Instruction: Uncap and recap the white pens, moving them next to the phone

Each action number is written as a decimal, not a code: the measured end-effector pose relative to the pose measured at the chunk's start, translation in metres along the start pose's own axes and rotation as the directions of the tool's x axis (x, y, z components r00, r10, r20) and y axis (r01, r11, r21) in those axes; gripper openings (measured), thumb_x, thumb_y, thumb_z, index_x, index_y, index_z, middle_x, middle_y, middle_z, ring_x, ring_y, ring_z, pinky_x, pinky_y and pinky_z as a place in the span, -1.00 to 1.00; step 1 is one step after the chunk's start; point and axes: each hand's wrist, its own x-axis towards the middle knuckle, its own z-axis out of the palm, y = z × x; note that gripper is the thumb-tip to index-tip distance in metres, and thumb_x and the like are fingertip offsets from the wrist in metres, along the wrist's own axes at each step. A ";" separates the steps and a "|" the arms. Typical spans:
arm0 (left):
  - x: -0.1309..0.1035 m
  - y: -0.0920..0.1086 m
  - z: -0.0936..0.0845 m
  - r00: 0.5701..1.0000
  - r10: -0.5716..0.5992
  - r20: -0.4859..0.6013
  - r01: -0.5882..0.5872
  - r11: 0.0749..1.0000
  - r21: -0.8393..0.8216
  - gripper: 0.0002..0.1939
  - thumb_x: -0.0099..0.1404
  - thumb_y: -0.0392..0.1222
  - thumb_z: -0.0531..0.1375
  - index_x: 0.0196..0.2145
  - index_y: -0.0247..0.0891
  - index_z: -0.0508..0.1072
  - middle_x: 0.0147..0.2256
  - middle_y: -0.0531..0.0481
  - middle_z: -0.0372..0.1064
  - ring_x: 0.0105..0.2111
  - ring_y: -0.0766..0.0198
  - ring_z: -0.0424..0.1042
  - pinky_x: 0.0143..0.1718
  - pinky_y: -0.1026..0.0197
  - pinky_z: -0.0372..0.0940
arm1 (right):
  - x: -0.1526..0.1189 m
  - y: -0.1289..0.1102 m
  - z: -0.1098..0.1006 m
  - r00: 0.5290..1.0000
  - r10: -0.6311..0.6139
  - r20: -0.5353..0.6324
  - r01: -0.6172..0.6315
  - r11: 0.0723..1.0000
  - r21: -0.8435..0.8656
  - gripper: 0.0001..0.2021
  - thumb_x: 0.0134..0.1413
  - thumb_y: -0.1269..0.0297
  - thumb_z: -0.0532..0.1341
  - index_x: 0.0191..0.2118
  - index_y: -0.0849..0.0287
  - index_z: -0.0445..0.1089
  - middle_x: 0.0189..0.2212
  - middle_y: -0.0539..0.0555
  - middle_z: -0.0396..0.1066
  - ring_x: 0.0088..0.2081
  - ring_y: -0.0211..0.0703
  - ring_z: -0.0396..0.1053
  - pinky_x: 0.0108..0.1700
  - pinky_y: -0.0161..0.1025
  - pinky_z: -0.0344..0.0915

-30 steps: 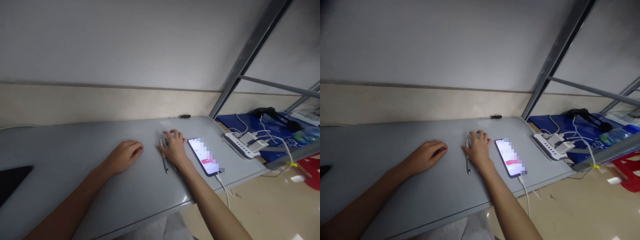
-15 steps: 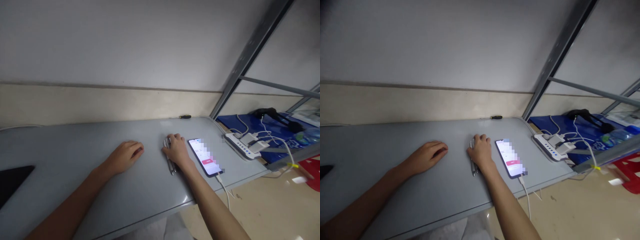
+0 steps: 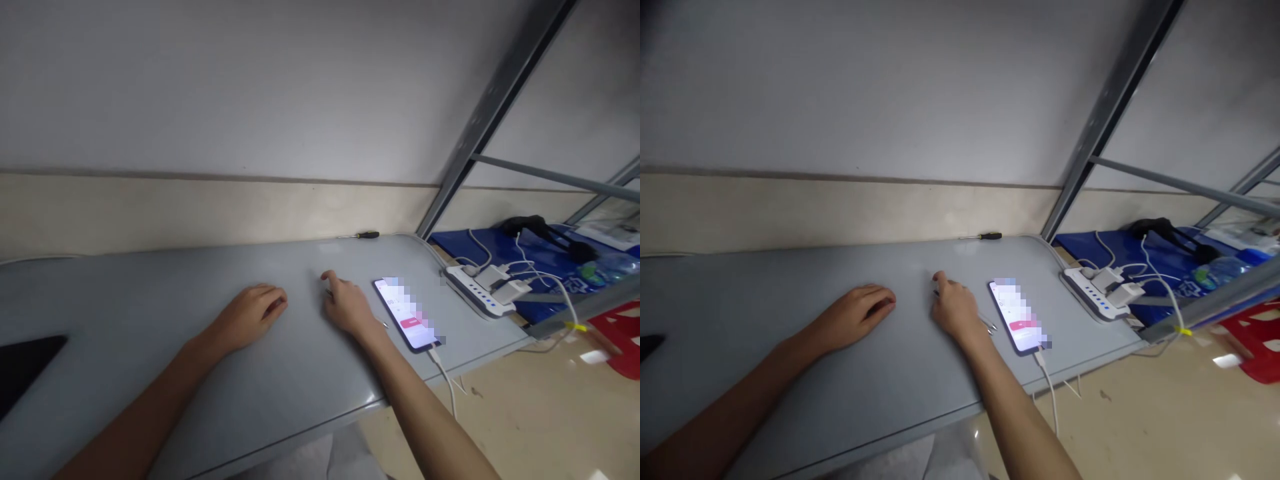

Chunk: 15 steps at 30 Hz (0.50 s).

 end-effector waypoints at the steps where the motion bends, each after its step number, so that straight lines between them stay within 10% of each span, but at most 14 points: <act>1: 0.000 0.001 0.000 1.000 0.008 -0.005 -0.008 1.000 -0.004 -0.73 0.42 -0.13 -0.02 -0.32 -0.22 0.42 -0.36 -0.01 0.42 -0.34 0.22 0.37 -0.22 0.13 0.24 | 0.000 0.000 -0.001 1.000 -0.026 -0.018 0.026 1.000 0.017 -0.53 0.05 0.48 0.07 0.11 0.08 0.23 -0.20 0.20 0.49 -0.24 0.04 0.40 -0.32 -0.21 0.06; 8: -0.002 0.008 -0.003 1.000 0.006 -0.028 -0.006 1.000 -0.006 -0.74 0.41 -0.16 -0.02 -0.34 -0.22 0.41 -0.37 -0.01 0.40 -0.33 0.21 0.37 -0.23 0.15 0.24 | -0.010 0.006 -0.004 0.997 -0.024 -0.079 0.056 0.898 0.436 -0.53 -0.08 0.53 0.09 0.01 0.06 0.28 -0.54 -0.09 0.29 -0.48 -0.20 0.22 -0.39 -0.31 0.07; 15: -0.003 0.009 0.002 0.999 0.007 -0.043 -0.010 0.998 -0.070 -0.75 0.41 -0.15 -0.01 -0.32 -0.21 0.43 -0.39 0.00 0.39 -0.36 0.23 0.36 -0.26 0.18 0.23 | -0.013 -0.005 -0.010 0.994 0.001 0.107 -0.099 0.378 0.920 -0.55 -0.16 0.31 0.33 -0.07 0.05 0.27 -0.53 -0.17 0.22 -0.60 -0.35 0.09 -0.56 -0.37 0.09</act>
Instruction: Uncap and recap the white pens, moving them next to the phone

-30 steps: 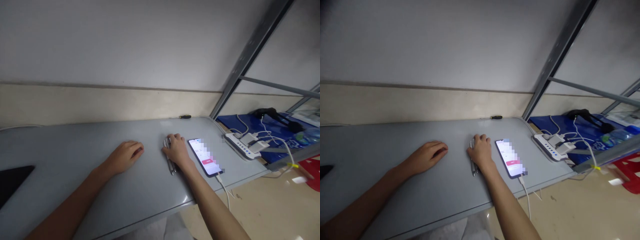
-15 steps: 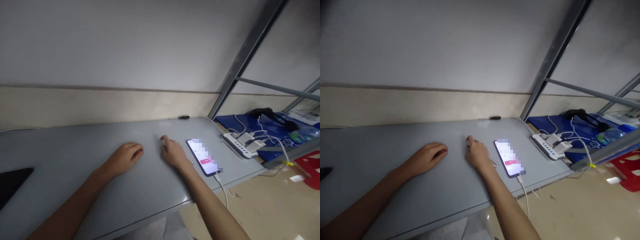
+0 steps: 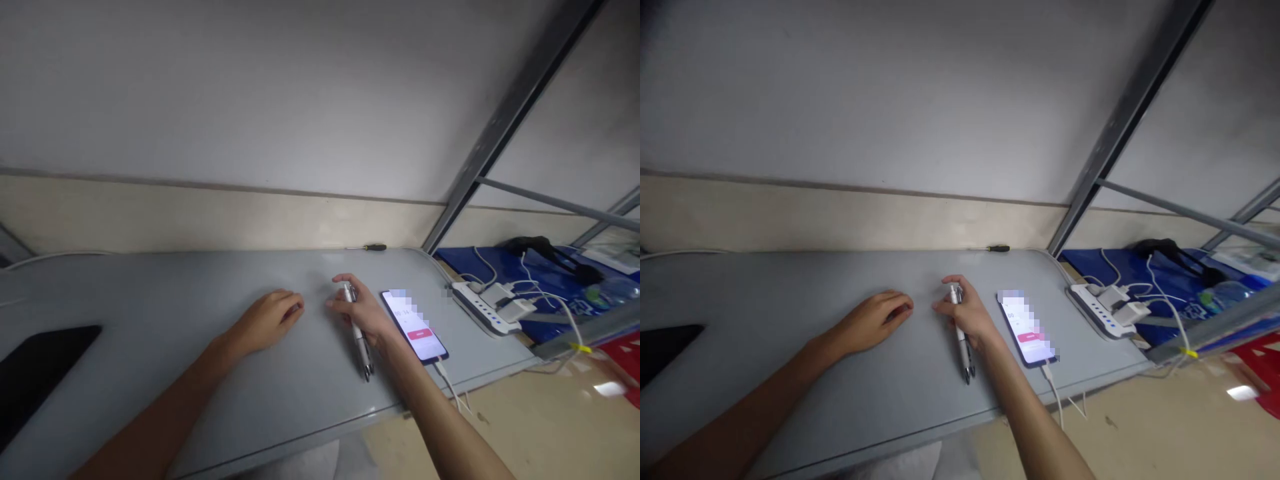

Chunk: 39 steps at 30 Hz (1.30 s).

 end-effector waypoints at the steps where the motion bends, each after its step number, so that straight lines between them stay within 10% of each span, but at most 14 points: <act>1: 0.000 0.000 0.000 1.000 -0.009 -0.008 0.008 1.000 -0.022 -0.76 0.39 -0.15 0.01 -0.31 -0.20 0.43 -0.40 0.02 0.38 -0.38 0.24 0.35 -0.28 0.19 0.23 | 0.002 -0.002 0.005 1.000 -0.020 0.001 0.019 0.998 0.051 -0.56 -0.18 0.31 0.34 -0.09 0.05 0.28 -0.53 -0.17 0.21 -0.61 -0.36 0.09 -0.58 -0.37 0.09; 9: 0.000 0.018 0.004 0.999 -0.045 0.005 0.043 0.906 -0.421 -0.76 0.23 -0.09 0.23 -0.16 -0.22 0.42 -0.21 -0.04 0.45 -0.20 0.20 0.42 -0.11 0.13 0.32 | 0.033 -0.004 0.047 0.951 -0.294 -0.099 0.303 0.948 0.099 -0.66 -0.04 0.21 0.30 -0.13 0.04 0.23 -0.49 -0.16 0.21 -0.65 -0.39 0.11 -0.61 -0.39 0.09; 13: -0.001 0.016 0.015 0.983 -0.146 0.111 0.183 0.813 -0.552 -0.73 0.19 -0.06 0.27 -0.23 -0.26 0.37 -0.41 0.07 0.37 -0.44 0.29 0.36 -0.44 0.25 0.26 | 0.044 -0.012 0.065 0.904 -0.422 -0.071 0.427 0.901 0.080 -0.65 0.02 0.22 0.29 -0.08 0.01 0.21 -0.35 -0.09 0.33 -0.61 -0.41 0.18 -0.57 -0.38 0.17; 21: 0.005 0.006 0.024 0.946 -0.323 0.026 0.292 0.815 -0.501 -0.60 0.07 -0.11 0.35 -0.15 -0.26 0.40 -0.31 -0.01 0.46 -0.30 0.10 0.46 -0.29 0.10 0.36 | 0.052 -0.020 0.070 0.935 -0.333 0.121 0.288 0.914 0.285 -0.46 -0.11 0.23 0.39 -0.02 -0.02 0.16 -0.49 -0.16 0.32 -0.58 -0.32 0.28 -0.54 -0.36 0.23; 27: 0.006 0.019 0.026 0.976 -0.203 -0.084 0.144 0.880 -0.454 -0.42 0.22 -0.16 0.25 0.18 -0.19 0.25 0.17 -0.16 0.28 0.16 -0.03 0.28 0.19 -0.09 0.20 | 0.041 -0.014 0.062 0.942 -0.325 0.089 0.299 0.928 0.221 -0.55 -0.09 0.21 0.39 -0.07 0.04 0.26 -0.56 -0.15 0.30 -0.55 -0.30 0.27 -0.47 -0.33 0.22; 39: 0.008 0.033 0.019 0.965 -0.232 -0.122 0.136 0.840 -0.526 -0.53 0.12 -0.30 0.18 0.03 -0.30 0.34 -0.04 -0.15 0.43 -0.04 0.01 0.44 0.00 0.00 0.39 | 0.032 -0.018 0.065 0.921 -0.373 0.112 0.364 0.927 0.093 -0.77 -0.16 0.20 0.39 -0.41 0.15 0.36 -0.52 -0.07 0.31 -0.48 -0.28 0.22 -0.43 -0.30 0.20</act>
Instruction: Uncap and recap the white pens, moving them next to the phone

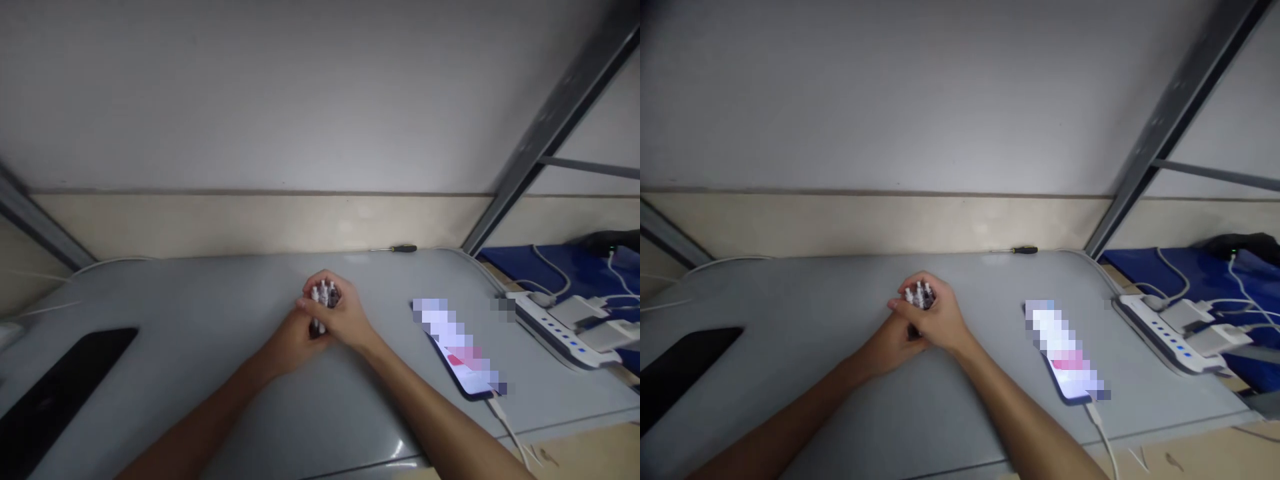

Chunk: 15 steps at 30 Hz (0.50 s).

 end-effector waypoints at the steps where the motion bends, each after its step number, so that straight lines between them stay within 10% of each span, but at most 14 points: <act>1: 0.000 -0.001 0.000 1.000 -0.003 0.009 0.003 1.000 0.009 -0.52 0.12 -0.31 0.18 0.03 -0.31 0.34 -0.03 -0.16 0.43 -0.04 0.01 0.44 0.01 -0.01 0.39 | 0.000 0.000 0.000 1.000 0.007 0.002 -0.007 1.000 0.002 -0.77 -0.17 0.21 0.40 -0.42 0.15 0.35 -0.53 -0.08 0.29 -0.49 -0.29 0.21 -0.43 -0.31 0.19; 15: -0.006 0.007 -0.002 0.996 0.034 0.087 -0.034 0.999 -0.003 -0.58 0.01 -0.42 0.11 -0.13 -0.32 0.48 -0.14 -0.11 0.50 -0.09 0.05 0.47 -0.01 0.07 0.38 | -0.005 0.008 0.000 0.995 -0.045 0.084 0.046 0.999 -0.013 -0.89 -0.10 0.42 0.26 -0.36 0.16 0.36 -0.48 -0.07 0.31 -0.44 -0.28 0.25 -0.37 -0.32 0.19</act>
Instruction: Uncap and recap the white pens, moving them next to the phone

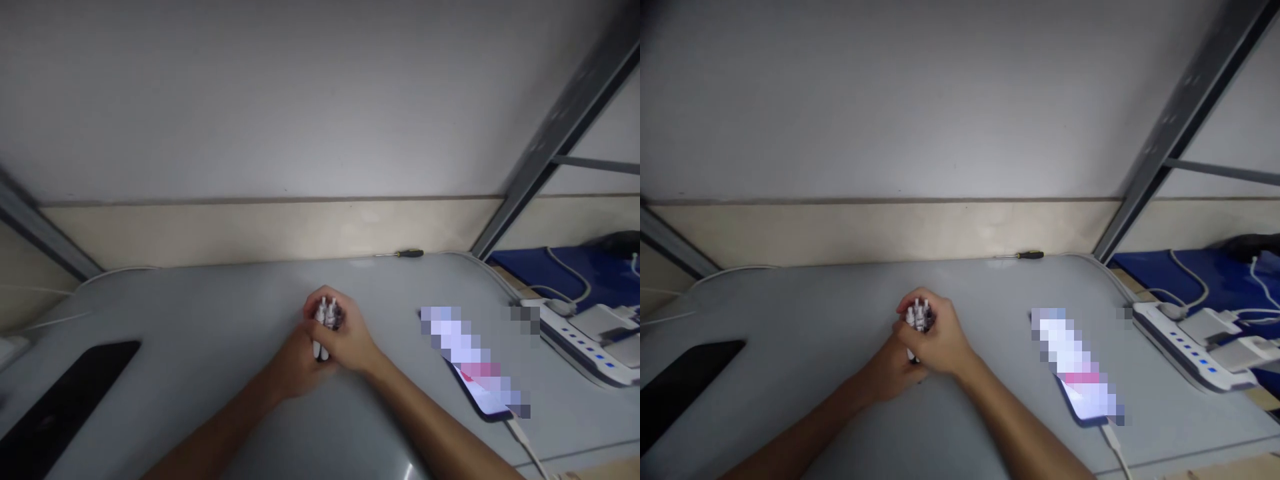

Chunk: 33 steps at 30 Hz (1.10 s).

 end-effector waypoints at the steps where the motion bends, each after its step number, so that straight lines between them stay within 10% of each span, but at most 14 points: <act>1: 0.000 0.001 0.000 1.000 -0.009 0.003 0.009 1.000 -0.018 -0.59 0.01 -0.42 0.11 -0.14 -0.32 0.48 -0.14 -0.11 0.51 -0.09 0.05 0.47 -0.02 0.09 0.38 | 0.000 0.000 0.000 1.000 0.001 0.003 -0.001 1.000 0.000 -0.90 -0.09 0.43 0.24 -0.37 0.16 0.35 -0.49 -0.07 0.30 -0.45 -0.29 0.24 -0.38 -0.32 0.19; 14: 0.002 -0.009 -0.007 0.964 -0.266 0.001 0.262 0.946 -0.191 -0.73 0.12 -0.24 0.19 -0.18 -0.32 0.41 -0.41 0.02 0.42 -0.43 0.29 0.40 -0.45 0.30 0.30 | 0.007 -0.001 -0.005 0.982 0.190 -0.001 -0.189 0.980 0.056 -0.81 -0.04 0.18 0.29 -0.44 0.20 0.36 -0.57 -0.06 0.28 -0.52 -0.29 0.21 -0.42 -0.31 0.19; 33: -0.001 -0.007 0.001 0.942 -0.334 0.013 0.331 0.926 -0.184 -0.85 0.11 -0.25 0.15 -0.30 -0.29 0.35 -0.48 0.04 0.44 -0.46 0.24 0.46 -0.43 0.23 0.34 | 0.011 0.022 -0.013 0.978 0.201 -0.049 -0.207 0.957 -0.201 -0.60 -0.09 -0.06 0.34 -0.45 0.14 0.21 -0.59 -0.12 0.17 -0.51 -0.30 0.14 -0.46 -0.33 0.13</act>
